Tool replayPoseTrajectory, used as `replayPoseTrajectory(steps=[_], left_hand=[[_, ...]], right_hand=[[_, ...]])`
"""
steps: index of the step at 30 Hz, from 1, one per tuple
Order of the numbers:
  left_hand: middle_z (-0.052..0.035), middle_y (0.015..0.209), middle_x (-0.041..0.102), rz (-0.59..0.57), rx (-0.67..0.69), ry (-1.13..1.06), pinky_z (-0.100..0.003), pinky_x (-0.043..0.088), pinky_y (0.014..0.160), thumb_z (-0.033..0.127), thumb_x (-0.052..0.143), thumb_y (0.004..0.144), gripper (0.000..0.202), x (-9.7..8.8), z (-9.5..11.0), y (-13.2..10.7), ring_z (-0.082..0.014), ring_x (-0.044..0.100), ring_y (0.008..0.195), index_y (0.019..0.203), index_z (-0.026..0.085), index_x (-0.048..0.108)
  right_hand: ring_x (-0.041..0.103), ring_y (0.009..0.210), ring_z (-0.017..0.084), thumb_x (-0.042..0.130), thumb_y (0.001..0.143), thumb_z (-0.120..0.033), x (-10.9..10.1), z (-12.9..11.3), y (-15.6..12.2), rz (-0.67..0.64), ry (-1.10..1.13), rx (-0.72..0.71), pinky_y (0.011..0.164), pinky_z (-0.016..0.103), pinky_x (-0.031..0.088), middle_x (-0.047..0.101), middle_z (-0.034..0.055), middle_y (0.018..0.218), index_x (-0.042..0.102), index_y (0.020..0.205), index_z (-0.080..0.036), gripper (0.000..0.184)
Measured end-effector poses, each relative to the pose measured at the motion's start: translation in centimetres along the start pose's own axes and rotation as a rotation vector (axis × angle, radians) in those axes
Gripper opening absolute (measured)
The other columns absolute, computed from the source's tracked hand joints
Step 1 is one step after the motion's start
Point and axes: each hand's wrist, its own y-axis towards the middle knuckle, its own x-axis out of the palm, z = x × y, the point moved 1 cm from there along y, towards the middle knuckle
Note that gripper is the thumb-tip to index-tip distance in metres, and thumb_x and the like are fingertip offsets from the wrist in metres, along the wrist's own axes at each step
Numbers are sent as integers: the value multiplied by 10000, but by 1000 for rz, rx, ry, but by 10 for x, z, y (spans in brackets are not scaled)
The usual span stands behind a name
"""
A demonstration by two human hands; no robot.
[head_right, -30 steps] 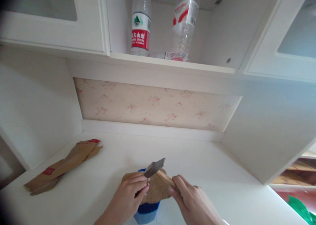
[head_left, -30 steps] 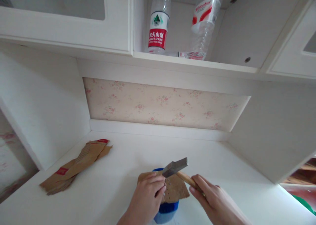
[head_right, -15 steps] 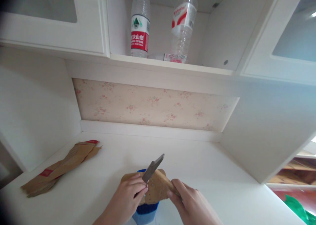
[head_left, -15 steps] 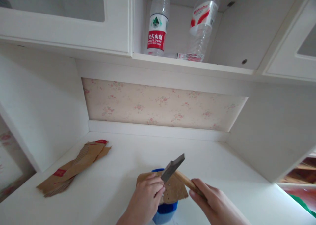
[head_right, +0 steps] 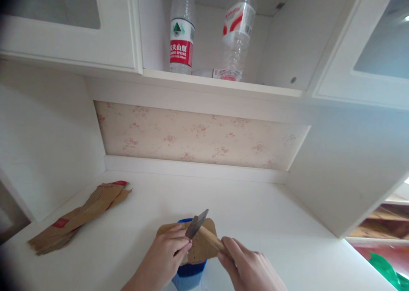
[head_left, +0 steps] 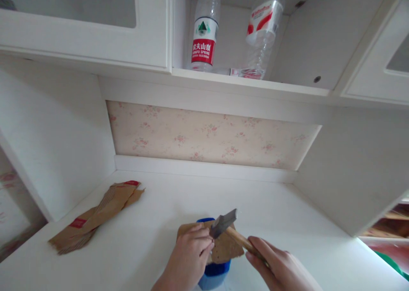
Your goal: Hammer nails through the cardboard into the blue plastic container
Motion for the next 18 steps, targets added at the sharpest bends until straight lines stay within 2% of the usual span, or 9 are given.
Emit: replayPoseTrajectory(steps=[4, 8, 12, 18], left_hand=[[6, 834, 754, 12, 33, -28, -332, 495, 967, 55, 551, 895, 269, -1, 1, 0, -168, 691, 797, 752, 212, 715], [5, 729, 721, 33, 29, -1, -329, 527, 914, 66, 536, 893, 297, 0, 0, -1, -172, 681, 744, 680, 209, 685], [-5, 846, 762, 28, 44, -35, -327, 517, 955, 63, 526, 903, 285, -1, 0, -1, -171, 702, 827, 755, 219, 714], [5, 784, 749, 30, 44, -15, -334, 508, 968, 46, 534, 893, 294, -3, 1, 1, -163, 692, 755, 702, 208, 687]], right_hand=[[667, 711, 177, 324, 1007, -515, 0, -2, 0, 68, 61, -19, 649, 280, 468, 688, -17, 849, 505, 932, -307, 286], [683, 715, 187, 312, 1011, -501, 3, 1, 0, 17, 0, 0, 647, 292, 463, 684, -16, 833, 506, 886, -301, 305], [668, 737, 181, 341, 1003, -515, 4, 2, -1, 93, 102, 2, 673, 286, 474, 691, -4, 862, 514, 956, -298, 281], [660, 698, 182, 326, 1009, -497, 3, -2, 0, 55, 44, 5, 643, 290, 466, 689, 2, 830, 516, 890, -291, 305]])
